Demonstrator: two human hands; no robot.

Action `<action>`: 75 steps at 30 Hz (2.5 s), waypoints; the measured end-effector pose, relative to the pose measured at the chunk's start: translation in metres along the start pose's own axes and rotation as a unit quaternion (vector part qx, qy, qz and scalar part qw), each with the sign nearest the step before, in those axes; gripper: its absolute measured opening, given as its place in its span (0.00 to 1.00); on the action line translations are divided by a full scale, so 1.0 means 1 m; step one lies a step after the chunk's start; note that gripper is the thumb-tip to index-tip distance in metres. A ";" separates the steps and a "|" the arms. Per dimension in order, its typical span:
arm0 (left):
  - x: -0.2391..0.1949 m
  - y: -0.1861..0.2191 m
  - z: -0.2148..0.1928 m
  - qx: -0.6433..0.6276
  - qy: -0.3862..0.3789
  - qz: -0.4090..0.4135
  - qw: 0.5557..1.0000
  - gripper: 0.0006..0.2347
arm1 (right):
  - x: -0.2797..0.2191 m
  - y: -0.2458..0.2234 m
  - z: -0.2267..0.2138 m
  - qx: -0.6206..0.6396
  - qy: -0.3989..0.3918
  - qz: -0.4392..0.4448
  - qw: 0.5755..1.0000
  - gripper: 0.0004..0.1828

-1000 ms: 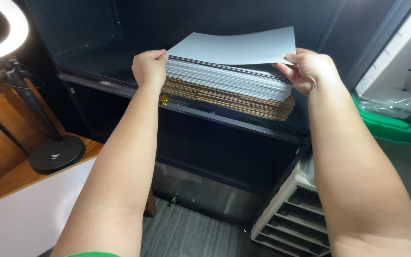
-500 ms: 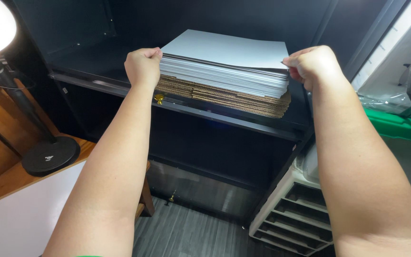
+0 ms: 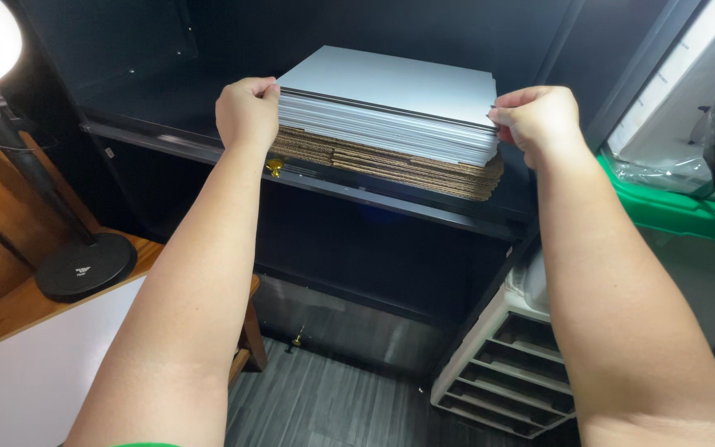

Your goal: The person repeatedly picks up stacks of white paper from a wooden chair and places them onto a black shelf. The hands lift the paper stacks and transfer them to the shelf, repeating the action multiple times.

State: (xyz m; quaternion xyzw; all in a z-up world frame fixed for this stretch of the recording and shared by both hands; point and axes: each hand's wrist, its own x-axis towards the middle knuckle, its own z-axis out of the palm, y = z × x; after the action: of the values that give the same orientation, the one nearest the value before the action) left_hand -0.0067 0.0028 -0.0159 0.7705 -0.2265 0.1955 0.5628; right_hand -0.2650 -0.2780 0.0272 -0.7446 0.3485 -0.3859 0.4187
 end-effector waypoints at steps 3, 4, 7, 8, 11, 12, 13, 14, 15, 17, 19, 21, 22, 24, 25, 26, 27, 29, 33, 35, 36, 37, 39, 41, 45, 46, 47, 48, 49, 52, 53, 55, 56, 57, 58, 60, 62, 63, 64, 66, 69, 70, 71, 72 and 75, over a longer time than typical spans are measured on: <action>-0.003 0.000 -0.005 0.026 -0.027 0.035 0.999 0.12 | -0.020 -0.003 0.003 -0.056 0.060 -0.052 0.995 0.08; -0.005 -0.003 -0.007 0.027 -0.024 0.034 0.999 0.12 | -0.022 0.000 0.005 -0.055 0.057 -0.054 0.995 0.08; -0.022 -0.008 -0.023 0.025 -0.021 0.054 0.998 0.18 | -0.040 0.008 0.012 -0.078 0.107 -0.186 0.974 0.04; -0.034 -0.005 -0.034 0.008 -0.018 0.044 0.999 0.18 | -0.052 0.009 0.016 -0.056 0.114 -0.245 0.961 0.04; -0.074 -0.030 -0.059 -0.001 0.004 0.074 0.997 0.17 | -0.081 0.024 0.038 -0.006 0.108 -0.345 0.932 0.03; -0.086 -0.043 -0.068 0.004 0.017 0.117 0.993 0.15 | -0.090 0.030 0.047 0.021 0.102 -0.384 0.917 0.04; -0.106 -0.054 -0.079 0.008 0.022 0.115 0.993 0.15 | -0.107 0.031 0.057 0.025 0.096 -0.386 0.917 0.04; -0.125 -0.066 -0.090 0.000 0.020 0.072 0.997 0.14 | -0.125 0.032 0.067 0.033 0.075 -0.358 0.930 0.05; -0.145 -0.078 -0.101 -0.008 0.019 0.029 0.999 0.14 | -0.143 0.034 0.076 0.042 0.053 -0.330 0.942 0.05; -0.187 -0.117 -0.122 -0.004 0.052 -0.009 0.999 0.15 | -0.164 0.046 0.100 0.056 0.022 -0.315 0.947 0.06; -0.228 -0.154 -0.147 0.002 0.087 -0.049 0.995 0.15 | -0.183 0.060 0.124 0.071 -0.011 -0.298 0.952 0.06; -0.270 -0.187 -0.176 0.046 0.168 -0.117 0.978 0.14 | -0.204 0.076 0.146 0.058 -0.066 -0.240 0.967 0.07; -0.289 -0.213 -0.185 0.053 0.172 -0.124 0.976 0.14 | -0.211 0.087 0.161 0.059 -0.077 -0.239 0.966 0.07; -0.328 -0.264 -0.205 0.167 0.247 -0.110 0.948 0.15 | -0.227 0.110 0.191 0.050 -0.114 -0.180 0.976 0.08; -0.340 -0.288 -0.213 0.173 0.251 -0.116 0.945 0.15 | -0.237 0.116 0.203 0.051 -0.124 -0.180 0.975 0.08; -0.353 -0.312 -0.221 0.218 0.271 -0.098 0.933 0.15 | -0.247 0.122 0.215 0.050 -0.141 -0.169 0.974 0.07; -0.367 -0.336 -0.230 0.262 0.289 -0.079 0.917 0.15 | -0.258 0.128 0.227 0.049 -0.157 -0.159 0.973 0.07; -0.378 -0.328 -0.243 0.284 0.304 -0.065 0.907 0.15 | -0.280 0.135 0.248 0.044 -0.173 -0.160 0.971 0.07; -0.386 -0.321 -0.267 0.298 0.343 -0.031 0.890 0.20 | -0.324 0.143 0.284 0.005 -0.201 -0.190 0.961 0.06; -0.386 -0.319 -0.276 0.278 0.351 -0.043 0.893 0.24 | -0.339 0.154 0.309 -0.009 -0.205 -0.236 0.950 0.07; -0.386 -0.318 -0.278 0.250 0.359 -0.050 0.898 0.28 | -0.345 0.159 0.320 -0.026 -0.201 -0.282 0.938 0.08; -0.388 -0.323 -0.277 0.254 0.361 -0.054 0.896 0.28 | -0.354 0.157 0.325 -0.025 -0.207 -0.282 0.936 0.08; -0.392 -0.335 -0.273 0.176 0.362 -0.075 0.912 0.34 | -0.371 0.153 0.331 -0.027 -0.233 -0.313 0.920 0.12; -0.393 -0.339 -0.269 0.171 0.362 -0.079 0.913 0.36 | -0.385 0.144 0.331 -0.060 -0.260 -0.333 0.904 0.16; -0.393 -0.328 -0.273 0.180 0.358 -0.075 0.913 0.35 | -0.408 0.128 0.327 -0.118 -0.305 -0.373 0.868 0.22; -0.395 -0.331 -0.272 0.184 0.362 -0.078 0.911 0.35 | -0.409 0.128 0.330 -0.116 -0.310 -0.376 0.865 0.22; -0.396 -0.334 -0.271 0.174 0.350 -0.106 0.914 0.34 | -0.410 0.128 0.332 -0.151 -0.325 -0.357 0.862 0.25; -0.397 -0.336 -0.271 0.164 0.337 -0.134 0.917 0.34 | -0.410 0.128 0.335 -0.186 -0.339 -0.338 0.858 0.28; -0.398 -0.334 -0.272 0.168 0.341 -0.137 0.915 0.34 | -0.411 0.128 0.337 -0.184 -0.344 -0.341 0.855 0.28; -0.399 -0.334 -0.271 0.170 0.330 -0.148 0.917 0.32 | -0.411 0.132 0.342 -0.229 -0.365 -0.314 0.846 0.29; -0.399 -0.337 -0.271 0.165 0.330 -0.159 0.916 0.32 | -0.410 0.136 0.345 -0.242 -0.365 -0.317 0.841 0.28; -0.400 -0.336 -0.270 0.161 0.333 -0.174 0.913 0.32 | -0.406 0.140 0.347 -0.256 -0.368 -0.322 0.834 0.28; -0.399 -0.333 -0.271 0.151 0.331 -0.187 0.913 0.31 | -0.403 0.139 0.348 -0.247 -0.368 -0.325 0.836 0.26; -0.399 -0.330 -0.271 0.141 0.328 -0.199 0.912 0.31 | -0.400 0.139 0.349 -0.237 -0.368 -0.328 0.837 0.25; -0.398 -0.323 -0.272 0.142 0.331 -0.200 0.911 0.31 | -0.399 0.141 0.350 -0.236 -0.370 -0.329 0.836 0.25; -0.397 -0.309 -0.273 0.114 0.327 -0.244 0.906 0.30 | -0.396 0.145 0.352 -0.252 -0.372 -0.324 0.832 0.28; -0.397 -0.312 -0.273 0.107 0.331 -0.253 0.903 0.30 | -0.396 0.144 0.352 -0.258 -0.375 -0.322 0.830 0.29; -0.397 -0.314 -0.273 0.100 0.333 -0.262 0.900 0.30 | -0.396 0.144 0.352 -0.264 -0.377 -0.318 0.829 0.31; -0.398 -0.315 -0.272 0.100 0.334 -0.264 0.899 0.30 | -0.395 0.145 0.353 -0.265 -0.378 -0.319 0.828 0.31; -0.398 -0.319 -0.270 0.080 0.357 -0.263 0.893 0.29 | -0.394 0.147 0.355 -0.264 -0.377 -0.326 0.825 0.33; -0.400 -0.323 -0.269 0.095 0.354 -0.264 0.892 0.28 | -0.393 0.146 0.354 -0.265 -0.374 -0.332 0.824 0.33; -0.400 -0.319 -0.270 0.095 0.354 -0.264 0.892 0.28 | -0.394 0.144 0.352 -0.265 -0.374 -0.333 0.824 0.33; -0.399 -0.316 -0.271 0.081 0.352 -0.271 0.892 0.28 | -0.395 0.142 0.351 -0.265 -0.379 -0.330 0.823 0.34; -0.399 -0.312 -0.272 0.066 0.350 -0.278 0.892 0.27 | -0.395 0.141 0.350 -0.265 -0.385 -0.327 0.822 0.34; -0.398 -0.310 -0.273 0.051 0.352 -0.277 0.893 0.26 | -0.395 0.139 0.350 -0.269 -0.387 -0.323 0.820 0.35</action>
State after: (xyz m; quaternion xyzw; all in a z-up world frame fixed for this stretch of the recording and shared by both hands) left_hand -0.1694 0.3969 -0.3997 0.7102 0.2192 0.3017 0.5971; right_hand -0.1705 0.1219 -0.3317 -0.9856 -0.0133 -0.0697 0.1535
